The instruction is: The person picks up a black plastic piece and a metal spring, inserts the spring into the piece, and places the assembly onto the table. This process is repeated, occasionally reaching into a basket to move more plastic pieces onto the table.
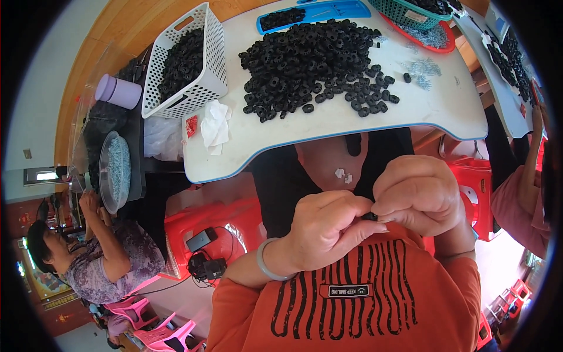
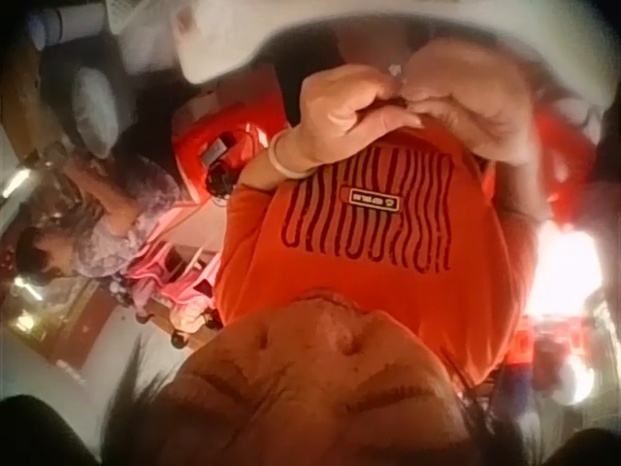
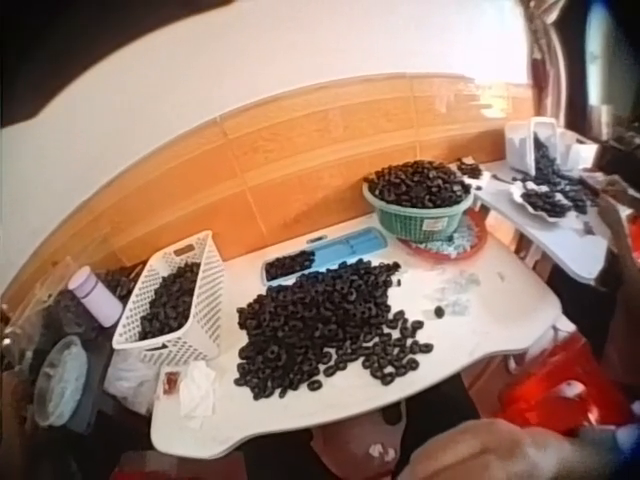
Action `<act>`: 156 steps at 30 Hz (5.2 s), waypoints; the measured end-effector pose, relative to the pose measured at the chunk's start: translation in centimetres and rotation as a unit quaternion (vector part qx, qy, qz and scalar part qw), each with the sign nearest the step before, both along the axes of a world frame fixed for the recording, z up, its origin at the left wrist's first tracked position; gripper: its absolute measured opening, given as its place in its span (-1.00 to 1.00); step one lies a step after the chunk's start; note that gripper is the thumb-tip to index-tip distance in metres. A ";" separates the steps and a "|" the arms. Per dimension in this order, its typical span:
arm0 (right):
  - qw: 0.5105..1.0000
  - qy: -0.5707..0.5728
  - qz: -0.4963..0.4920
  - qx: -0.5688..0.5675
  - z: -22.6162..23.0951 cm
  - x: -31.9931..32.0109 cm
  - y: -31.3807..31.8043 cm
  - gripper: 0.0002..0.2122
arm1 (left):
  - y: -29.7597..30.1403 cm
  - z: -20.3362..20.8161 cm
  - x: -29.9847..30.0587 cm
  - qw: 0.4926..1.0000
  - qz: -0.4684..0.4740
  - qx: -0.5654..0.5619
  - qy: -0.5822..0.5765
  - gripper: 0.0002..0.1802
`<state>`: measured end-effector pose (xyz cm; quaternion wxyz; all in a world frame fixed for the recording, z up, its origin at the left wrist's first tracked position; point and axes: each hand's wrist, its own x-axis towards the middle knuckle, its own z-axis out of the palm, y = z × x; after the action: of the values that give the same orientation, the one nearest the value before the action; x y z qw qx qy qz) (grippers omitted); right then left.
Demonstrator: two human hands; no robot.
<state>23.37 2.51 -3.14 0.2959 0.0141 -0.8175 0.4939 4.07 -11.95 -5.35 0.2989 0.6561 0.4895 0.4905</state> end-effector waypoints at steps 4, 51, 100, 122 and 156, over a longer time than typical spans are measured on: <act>0.998 0.023 -0.024 -0.053 -2.0 0.1 -0.8 -0.91 | -0.2 -0.5 -0.2 0.999 -0.005 -0.023 -0.028 -0.72; 0.972 0.006 -0.235 -0.006 -13.1 -13.8 2.7 -0.86 | -2.7 -2.9 -2.5 0.980 0.068 -0.080 -0.168 -0.78; 0.991 -0.028 -0.003 -0.134 -1.3 1.2 -0.2 -0.74 | 0.5 -0.3 0.8 0.995 -0.013 0.034 0.096 -0.75; 0.959 -0.080 -0.008 -0.271 -1.7 0.9 -0.8 -0.72 | 1.0 1.5 -0.1 0.997 -0.018 -0.015 0.073 -0.81; 0.982 0.047 0.028 -0.180 -1.7 0.6 -1.3 -0.91 | 0.0 2.0 1.3 1.000 0.003 0.008 0.028 -0.79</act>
<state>23.94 1.18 -4.84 0.3182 0.0067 -0.6995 0.6398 5.36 -11.99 -3.33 0.2785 0.6701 0.4960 0.4769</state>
